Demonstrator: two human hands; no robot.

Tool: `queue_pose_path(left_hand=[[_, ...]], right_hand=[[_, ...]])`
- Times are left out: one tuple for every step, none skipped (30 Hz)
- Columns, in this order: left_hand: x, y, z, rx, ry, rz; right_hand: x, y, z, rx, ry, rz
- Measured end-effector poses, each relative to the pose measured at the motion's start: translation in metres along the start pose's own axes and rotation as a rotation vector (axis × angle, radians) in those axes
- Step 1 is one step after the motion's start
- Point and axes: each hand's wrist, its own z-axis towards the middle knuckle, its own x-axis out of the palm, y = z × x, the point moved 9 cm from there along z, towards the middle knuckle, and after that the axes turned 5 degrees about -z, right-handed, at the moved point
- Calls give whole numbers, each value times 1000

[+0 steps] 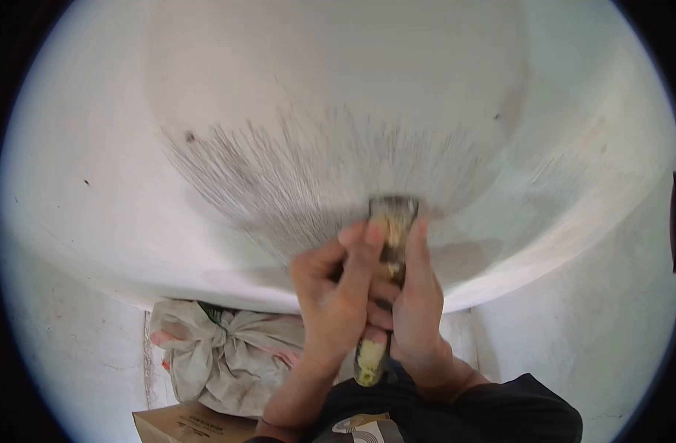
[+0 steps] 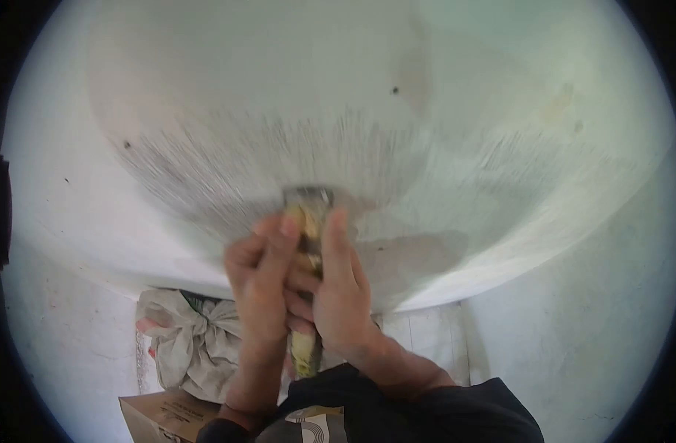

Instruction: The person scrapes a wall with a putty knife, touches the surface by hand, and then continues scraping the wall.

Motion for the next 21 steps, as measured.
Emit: queue_pose_path(left_hand=[[1,-1,-2,-75,5,6],[3,-6,0,-56,58,-25],[3,-1,-1,-47,60,-28],[-1,7,-2,11,17,-3],[-4,9,-2,70,-24,24],[-1,7,1,144,-20,2],[-5,7,1,148,-21,-1],[1,-4,0,37,-4,-1],[2,-4,-3,-78,12,1],[5,-8,-3,-47,63,-28],[4,-4,-5,-38,64,-30],[0,9,-7,-46,32,-10],[-5,21,-5,-50,3,11],[-2,12,-1,55,12,-15],[-4,10,0,52,9,-19],[-4,11,-3,-24,45,-36],[-2,11,-6,-97,78,-51],[-5,20,-4,-87,66,-49],[-5,29,-4,-82,64,-52],[-7,35,-4,-30,21,-44],[-9,39,-4,20,-18,-34]], right_hand=[[7,4,-3,21,59,42],[11,11,-3,-15,40,51],[8,7,-4,-22,46,47],[-3,-5,-6,3,-18,4],[-7,-8,-5,25,-85,-36],[-3,-3,-3,13,-75,-35],[2,2,-3,26,-67,-11],[3,2,-7,57,-76,12],[0,0,-10,77,-92,10],[3,3,-10,59,-54,14],[8,9,-10,32,-7,19],[6,5,-11,19,1,22],[-3,-6,-11,19,-26,16],[-3,-8,-9,25,-53,6],[-3,-8,-8,28,-54,3],[-1,-7,-11,27,-71,16],[0,-7,-15,26,-84,30],[-6,-13,-14,32,-86,30],[-13,-19,-9,8,-57,-7],[-16,-20,-4,-24,-28,-42],[-15,-20,-3,-35,-25,-43]])
